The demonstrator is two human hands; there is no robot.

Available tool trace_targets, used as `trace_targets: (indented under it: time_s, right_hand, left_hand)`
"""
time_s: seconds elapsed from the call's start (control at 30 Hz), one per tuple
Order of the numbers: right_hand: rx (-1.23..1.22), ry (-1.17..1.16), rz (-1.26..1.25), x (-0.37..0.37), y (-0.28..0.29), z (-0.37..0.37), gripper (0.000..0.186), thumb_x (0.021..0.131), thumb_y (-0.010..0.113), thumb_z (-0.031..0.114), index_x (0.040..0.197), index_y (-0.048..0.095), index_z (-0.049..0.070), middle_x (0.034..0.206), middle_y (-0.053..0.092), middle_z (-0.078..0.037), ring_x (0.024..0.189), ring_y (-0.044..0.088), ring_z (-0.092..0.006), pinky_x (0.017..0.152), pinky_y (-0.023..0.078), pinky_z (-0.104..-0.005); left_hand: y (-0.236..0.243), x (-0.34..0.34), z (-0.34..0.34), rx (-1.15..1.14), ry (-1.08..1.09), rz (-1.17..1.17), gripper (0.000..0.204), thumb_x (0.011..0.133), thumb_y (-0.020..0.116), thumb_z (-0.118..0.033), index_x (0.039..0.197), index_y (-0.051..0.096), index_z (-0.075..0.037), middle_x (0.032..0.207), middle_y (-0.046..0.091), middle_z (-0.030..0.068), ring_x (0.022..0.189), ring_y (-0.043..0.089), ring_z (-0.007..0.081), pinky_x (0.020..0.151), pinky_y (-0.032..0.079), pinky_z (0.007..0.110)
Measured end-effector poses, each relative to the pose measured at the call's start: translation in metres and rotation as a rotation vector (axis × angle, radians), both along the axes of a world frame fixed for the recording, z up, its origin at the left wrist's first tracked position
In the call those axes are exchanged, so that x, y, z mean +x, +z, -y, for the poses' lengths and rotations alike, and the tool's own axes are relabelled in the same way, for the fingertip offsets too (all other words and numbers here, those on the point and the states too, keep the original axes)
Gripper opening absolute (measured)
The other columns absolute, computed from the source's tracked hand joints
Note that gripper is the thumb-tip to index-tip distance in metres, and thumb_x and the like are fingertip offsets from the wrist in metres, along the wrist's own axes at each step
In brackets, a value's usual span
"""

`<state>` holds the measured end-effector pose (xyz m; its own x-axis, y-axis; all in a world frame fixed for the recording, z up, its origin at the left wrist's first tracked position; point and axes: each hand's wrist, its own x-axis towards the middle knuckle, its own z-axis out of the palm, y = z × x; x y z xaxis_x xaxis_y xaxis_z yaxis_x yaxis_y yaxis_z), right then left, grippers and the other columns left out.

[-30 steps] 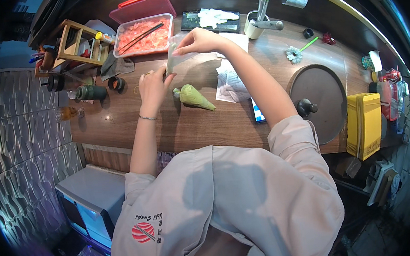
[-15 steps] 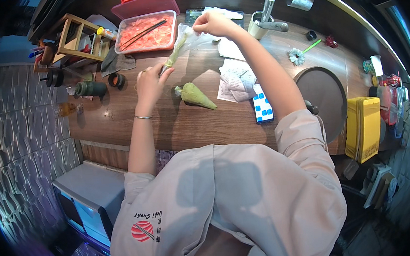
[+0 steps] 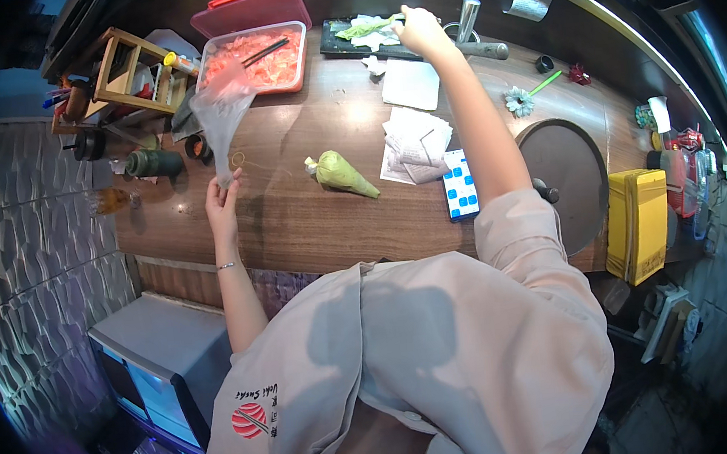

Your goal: The person clears used dishes, bowls, and menus from a dining table, carries them to the kitchen, and places them in a dishwashing area. They then return to the table to collect remaining items and continue clearing.

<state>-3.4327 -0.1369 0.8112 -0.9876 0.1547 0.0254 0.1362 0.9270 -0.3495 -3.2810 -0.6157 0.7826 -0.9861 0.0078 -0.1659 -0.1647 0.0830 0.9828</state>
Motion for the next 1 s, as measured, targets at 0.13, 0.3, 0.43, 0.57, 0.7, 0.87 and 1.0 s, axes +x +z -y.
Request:
trace_targets:
  time_s: [0.13, 0.3, 0.43, 0.57, 0.7, 0.87, 1.0]
  right_hand:
    - [-0.334, 0.199, -0.124, 0.064, 0.040, 0.056, 0.041, 0.087, 0.071, 0.029, 0.120, 0.066, 0.005, 0.108, 0.070, -0.019, 0.093, 0.069, -0.0323, 0.084, 0.054, -0.0398]
    - [-0.141, 0.431, 0.303, 0.130, 0.010, 0.156, 0.066, 0.079, 0.077, 0.047, 0.129, 0.057, 0.007, 0.115, 0.062, -0.020, 0.108, 0.063, -0.0346, 0.089, 0.053, -0.0456]
    - [0.048, 0.421, 0.472, 0.137, -0.030, 0.197, 0.082, 0.067, 0.083, 0.055, 0.128, 0.055, 0.007, 0.115, 0.061, -0.021, 0.107, 0.063, -0.0358, 0.089, 0.054, -0.0470]
    - [-0.120, 0.484, 0.446, 0.138, -0.014, 0.185, 0.065, 0.068, 0.080, 0.039, 0.120, 0.061, 0.005, 0.113, 0.064, -0.022, 0.105, 0.064, -0.0374, 0.088, 0.054, -0.0450]
    - [-0.559, 0.290, 0.015, 0.168, 0.055, 0.146, 0.060, 0.067, 0.083, 0.025, 0.119, 0.062, 0.005, 0.112, 0.065, -0.019, 0.101, 0.067, -0.0303, 0.089, 0.055, -0.0381]
    - [-1.217, 0.203, -0.257, 0.203, 0.133, 0.106, 0.057, 0.073, 0.082, 0.009, 0.124, 0.058, 0.003, 0.114, 0.063, -0.010, 0.103, 0.064, -0.0160, 0.089, 0.054, -0.0290]
    - [-1.272, 0.293, -0.320, 0.207, 0.146, 0.114, 0.058, 0.072, 0.081, 0.003, 0.124, 0.057, 0.002, 0.116, 0.062, -0.008, 0.104, 0.063, -0.0147, 0.089, 0.053, -0.0278]
  left_hand:
    - [-0.009, 0.022, 0.007, 0.001, 0.000, -0.017, 0.021, 0.094, 0.065, -0.005, 0.113, 0.056, -0.002, 0.124, 0.066, 0.0108, 0.113, 0.060, 0.0127, 0.096, 0.046, 0.028]
    - [-0.025, 0.030, 0.006, -0.221, -0.027, -0.086, 0.021, 0.087, 0.072, -0.002, 0.106, 0.061, -0.001, 0.120, 0.068, 0.0099, 0.113, 0.060, 0.0135, 0.095, 0.048, 0.029]
    - [-0.027, 0.036, 0.002, -0.384, -0.030, -0.337, 0.030, 0.076, 0.078, 0.000, 0.103, 0.065, -0.002, 0.114, 0.068, 0.0087, 0.108, 0.063, 0.0194, 0.095, 0.048, 0.034]
    - [-0.019, 0.044, -0.001, -0.345, 0.044, -0.257, 0.030, 0.073, 0.077, 0.001, 0.101, 0.067, -0.003, 0.118, 0.068, 0.0102, 0.114, 0.061, 0.0222, 0.097, 0.047, 0.035]
    - [-0.009, 0.042, -0.001, -0.404, 0.065, -0.317, 0.030, 0.071, 0.077, 0.002, 0.099, 0.069, -0.006, 0.112, 0.070, 0.0088, 0.113, 0.062, 0.0234, 0.097, 0.047, 0.037]
    - [-0.003, 0.028, -0.008, -0.379, 0.010, -0.357, 0.030, 0.070, 0.073, 0.003, 0.098, 0.069, -0.008, 0.111, 0.072, 0.0032, 0.115, 0.062, 0.0228, 0.104, 0.041, 0.039]
    - [0.008, 0.025, -0.020, -0.397, -0.042, -0.402, 0.029, 0.071, 0.071, -0.001, 0.098, 0.070, -0.011, 0.111, 0.073, -0.0014, 0.116, 0.061, 0.0203, 0.110, 0.034, 0.041]
